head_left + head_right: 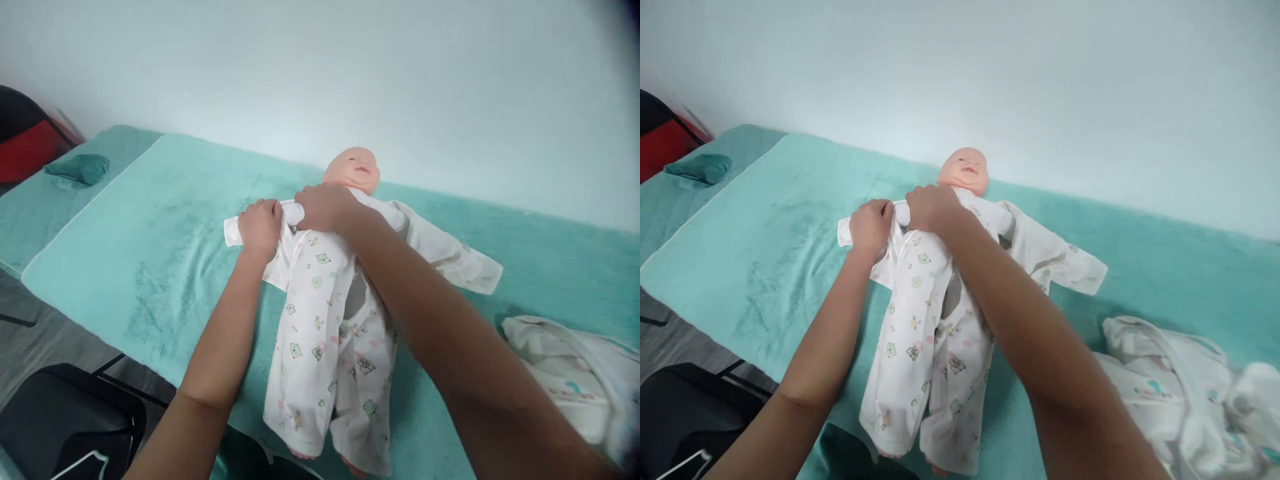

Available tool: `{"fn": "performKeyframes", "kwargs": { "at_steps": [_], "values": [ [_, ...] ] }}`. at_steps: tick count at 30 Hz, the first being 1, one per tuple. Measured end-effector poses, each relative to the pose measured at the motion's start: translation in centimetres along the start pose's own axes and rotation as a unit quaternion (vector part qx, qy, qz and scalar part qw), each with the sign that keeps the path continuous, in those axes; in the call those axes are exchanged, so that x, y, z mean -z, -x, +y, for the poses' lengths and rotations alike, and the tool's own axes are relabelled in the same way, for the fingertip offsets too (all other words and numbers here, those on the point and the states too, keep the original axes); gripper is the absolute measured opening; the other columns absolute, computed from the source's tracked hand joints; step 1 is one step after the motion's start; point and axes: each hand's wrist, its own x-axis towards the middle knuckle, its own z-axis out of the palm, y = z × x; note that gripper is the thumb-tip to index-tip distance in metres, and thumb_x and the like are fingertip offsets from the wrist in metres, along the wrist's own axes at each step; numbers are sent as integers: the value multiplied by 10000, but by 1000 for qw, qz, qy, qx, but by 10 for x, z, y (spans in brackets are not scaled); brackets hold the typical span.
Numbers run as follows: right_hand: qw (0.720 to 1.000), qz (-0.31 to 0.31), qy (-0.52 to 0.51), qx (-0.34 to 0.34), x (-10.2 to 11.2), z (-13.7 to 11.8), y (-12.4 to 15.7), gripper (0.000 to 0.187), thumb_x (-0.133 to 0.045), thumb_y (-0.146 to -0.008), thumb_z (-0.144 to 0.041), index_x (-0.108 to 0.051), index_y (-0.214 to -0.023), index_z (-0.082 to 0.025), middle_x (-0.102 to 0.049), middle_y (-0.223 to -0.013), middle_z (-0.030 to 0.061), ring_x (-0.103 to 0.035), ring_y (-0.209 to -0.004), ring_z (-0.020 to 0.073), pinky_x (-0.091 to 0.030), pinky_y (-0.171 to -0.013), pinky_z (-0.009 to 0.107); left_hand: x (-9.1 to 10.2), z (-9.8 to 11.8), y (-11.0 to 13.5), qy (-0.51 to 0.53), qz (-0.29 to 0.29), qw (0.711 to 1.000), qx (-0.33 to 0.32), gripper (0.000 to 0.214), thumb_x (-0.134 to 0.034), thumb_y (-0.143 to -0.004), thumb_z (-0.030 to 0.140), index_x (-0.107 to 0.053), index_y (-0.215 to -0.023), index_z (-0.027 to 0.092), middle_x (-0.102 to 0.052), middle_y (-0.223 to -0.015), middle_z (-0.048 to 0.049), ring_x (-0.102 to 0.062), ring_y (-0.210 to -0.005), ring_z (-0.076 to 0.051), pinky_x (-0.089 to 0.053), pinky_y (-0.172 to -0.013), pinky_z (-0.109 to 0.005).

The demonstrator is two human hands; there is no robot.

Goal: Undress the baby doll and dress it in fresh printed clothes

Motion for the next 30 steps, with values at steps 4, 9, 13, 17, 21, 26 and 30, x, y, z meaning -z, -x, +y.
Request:
{"fn": "performKeyframes", "kwargs": {
  "at_steps": [4, 9, 13, 17, 21, 26, 30],
  "values": [
    [998, -44, -39, -4, 2, 3, -7, 264, -692, -853, -395, -744, -1063, -244, -765, -933, 94, -684, -834, 277, -441, -718, 360, 0, 2, 1, 11, -3, 1000, 4, 334, -433, -1026, 281, -715, -855, 227, -742, -990, -87, -656, -958, -269, -415, -821, -380],
    [995, 54, -77, -28, -2, 10, 13, 391, -613, -944, -392, -691, -1322, -330, -728, -1259, 74, -640, -1135, 326, -446, -814, 381, -1, 1, 6, 67, 41, 997, -27, 324, -424, -1051, 312, -739, -1021, 242, -736, -1036, -85, -660, -1017, -265, -429, -852, -369],
    [992, 65, -102, -35, -1, 16, 26, 421, -580, -962, -363, -676, -1371, -376, -698, -1335, 55, -618, -1179, 321, -434, -852, 396, -1, 2, 9, 81, 60, 994, -43, 340, -410, -1065, 320, -733, -1134, 237, -740, -1119, -86, -653, -1092, -257, -439, -903, -357],
    [987, 87, -126, -44, 6, 24, 35, 354, -585, -957, -326, -733, -1275, -367, -714, -1291, 51, -614, -1152, 318, -427, -865, 418, 0, 0, 12, 91, 70, 993, -39, 359, -402, -1070, 330, -732, -1174, 234, -742, -1151, -85, -656, -1104, -245, -447, -927, -346],
    [971, 130, -191, -67, 8, 41, 44, 214, -667, -902, -249, -789, -1071, -298, -746, -1065, 62, -610, -1038, 296, -418, -846, 411, 1, -1, 12, 107, 71, 992, -17, 345, -417, -1062, 316, -741, -1151, 240, -744, -1171, -76, -661, -1111, -238, -462, -923, -335],
    [942, 201, -248, -99, 1, 67, 51, 192, -744, -865, -270, -786, -1051, -246, -714, -948, 89, -596, -1028, 304, -418, -826, 408, 1, -3, 11, 129, 50, 989, 53, 318, -440, -1041, 295, -747, -1105, 243, -757, -1175, -73, -674, -1126, -259, -481, -941, -362],
    [952, 216, -196, -86, 2, 68, 56, 273, -673, -909, -380, -761, -1120, -230, -720, -1012, 102, -611, -1023, 308, -448, -791, 395, -1, -5, 9, 124, 19, 989, 83, 333, -417, -1022, 264, -734, -1124, 255, -758, -1176, -73, -684, -1123, -275, -517, -952, -397]
  ]
}}
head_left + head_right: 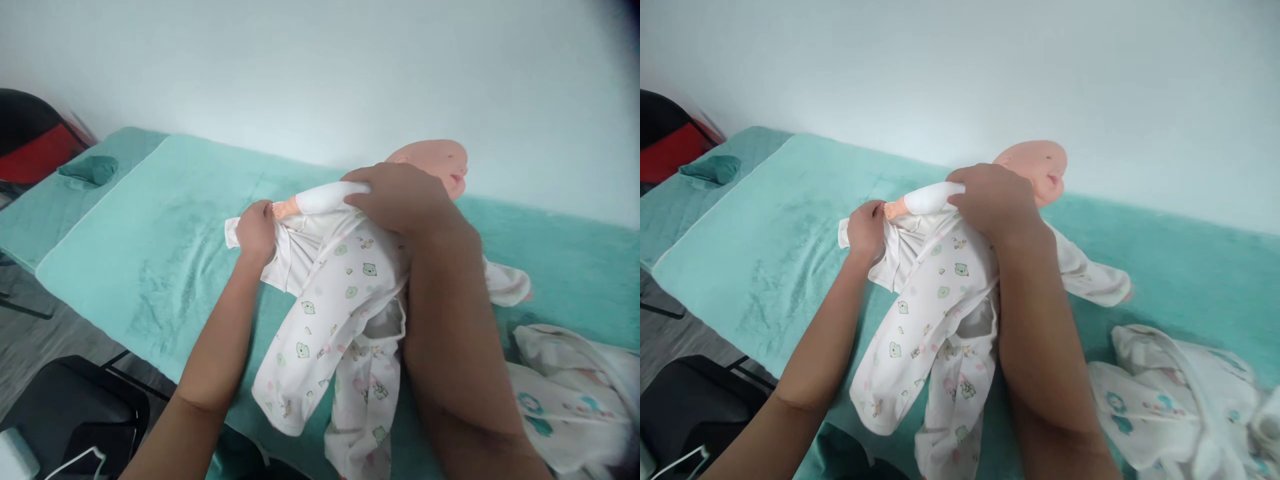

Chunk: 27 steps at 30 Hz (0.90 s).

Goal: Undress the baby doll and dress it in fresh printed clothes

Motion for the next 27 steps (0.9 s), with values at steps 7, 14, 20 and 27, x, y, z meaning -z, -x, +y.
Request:
{"fn": "performKeyframes", "kwargs": {
  "at_steps": [7, 14, 20, 27],
  "values": [
    [985, -72, 154, -2, -8, -40, 4, 401, -518, -965, -295, -643, -1334, -202, -702, -1150, 141, -626, -1022, 336, -470, -809, 441, 1, 10, 5, -82, 69, 989, -99, 686, -473, -928, 115, -363, -1588, 265, -466, -1596, -144, -404, -1519, -312, -305, -1252, -570],
    [986, -55, 138, 70, -28, -49, 4, 298, -501, -994, -288, -651, -1227, -180, -687, -1091, 146, -615, -1033, 317, -445, -915, 454, 4, 20, 11, -170, 30, 975, -143, 563, -549, -928, 177, -506, -1464, 345, -433, -1630, -105, -252, -1590, -355, -114, -1260, -740],
    [996, -33, 25, 81, -25, -38, 5, 303, -514, -976, -295, -709, -1195, -216, -740, -1142, 104, -635, -1101, 317, -480, -965, 466, -2, 6, 2, -189, -1, 975, -119, 522, -384, -950, 126, -582, -1385, 337, -671, -1330, -93, -562, -1316, -317, -266, -1246, -667],
    [987, 91, -134, 24, -19, -10, 27, 345, -451, -1003, -339, -742, -1157, -236, -757, -1236, 67, -664, -1178, 279, -506, -1055, 447, 2, 1, 1, -187, 24, 981, -44, 563, -365, -904, 80, -579, -1386, 277, -639, -1385, -126, -520, -1347, -339, -267, -1229, -694]
  ]
}}
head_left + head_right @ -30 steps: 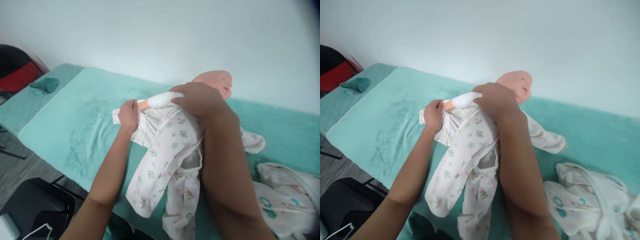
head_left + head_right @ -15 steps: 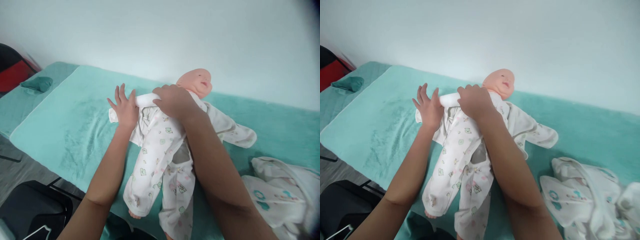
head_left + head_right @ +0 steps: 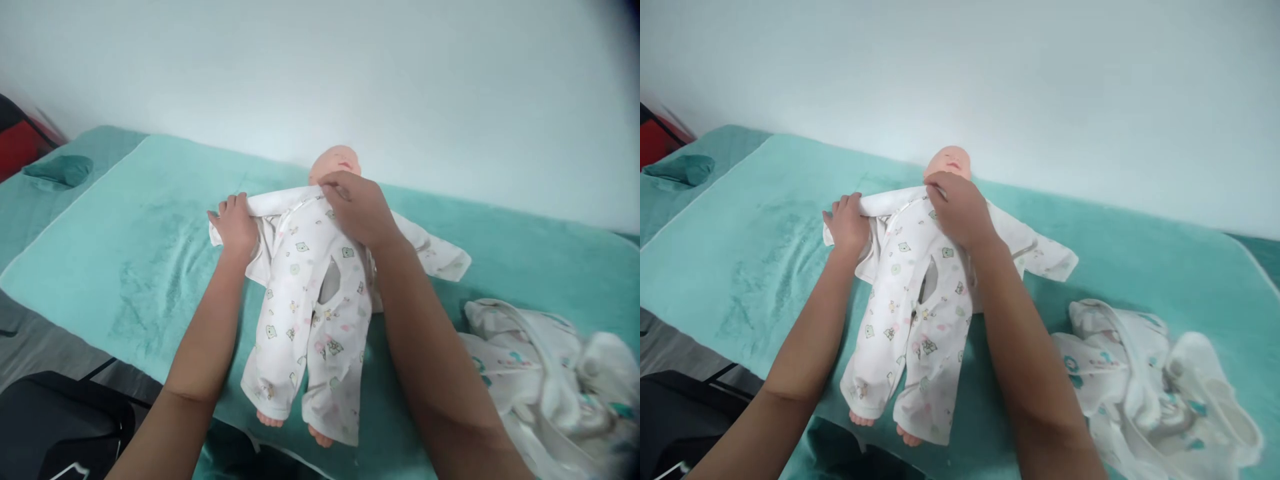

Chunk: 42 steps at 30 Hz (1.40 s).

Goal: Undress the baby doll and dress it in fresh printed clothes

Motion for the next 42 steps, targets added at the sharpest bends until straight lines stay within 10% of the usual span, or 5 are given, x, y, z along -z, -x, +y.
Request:
{"fn": "performKeyframes", "kwargs": {
  "at_steps": [14, 21, 29, 35, 42],
  "values": [
    [954, 83, 253, -139, 23, 84, 98, 501, -421, -909, -156, -650, -1350, -220, -649, -1442, 110, -607, -1280, 307, -448, -1109, 519, 25, 21, 26, 138, 71, 986, -67, 561, -391, -876, 39, -583, -1374, 212, -587, -1474, -84, -426, -1494, -251, -243, -1319, -565],
    [948, 178, 186, -185, 15, 91, 85, 460, -423, -910, -228, -642, -1310, -168, -713, -1256, 171, -635, -1151, 337, -437, -1072, 542, 48, 128, 41, 101, -104, 900, -410, 340, -407, -995, 171, -681, -1196, 184, -667, -1327, -104, -570, -1285, -253, -429, -1159, -407],
    [949, 191, 116, -221, 17, 98, 85, 394, -435, -906, -293, -663, -1216, -210, -739, -1212, 136, -657, -1109, 322, -445, -1062, 555, 10, 219, 38, -107, -212, 865, -443, 309, -528, -942, 126, -734, -1170, 156, -654, -1304, -163, -573, -1239, -333, -411, -1056, -511],
    [951, 193, 87, -227, 22, 97, 83, 406, -425, -876, -249, -657, -1207, -207, -723, -1258, 140, -658, -1156, 311, -456, -1069, 542, 0, 230, 30, -141, -233, 870, -411, 338, -599, -916, 146, -733, -1226, 159, -691, -1276, -173, -619, -1196, -337, -419, -1039, -507],
    [923, 291, -63, -244, 33, 108, 80, 341, -470, -731, -208, -672, -1005, -203, -756, -1023, 86, -694, -955, 243, -553, -928, 432, 49, 212, 12, -150, -153, 888, -408, 443, -494, -921, 26, -658, -1310, 159, -678, -1290, -170, -624, -1215, -322, -483, -965, -465]
  ]
}}
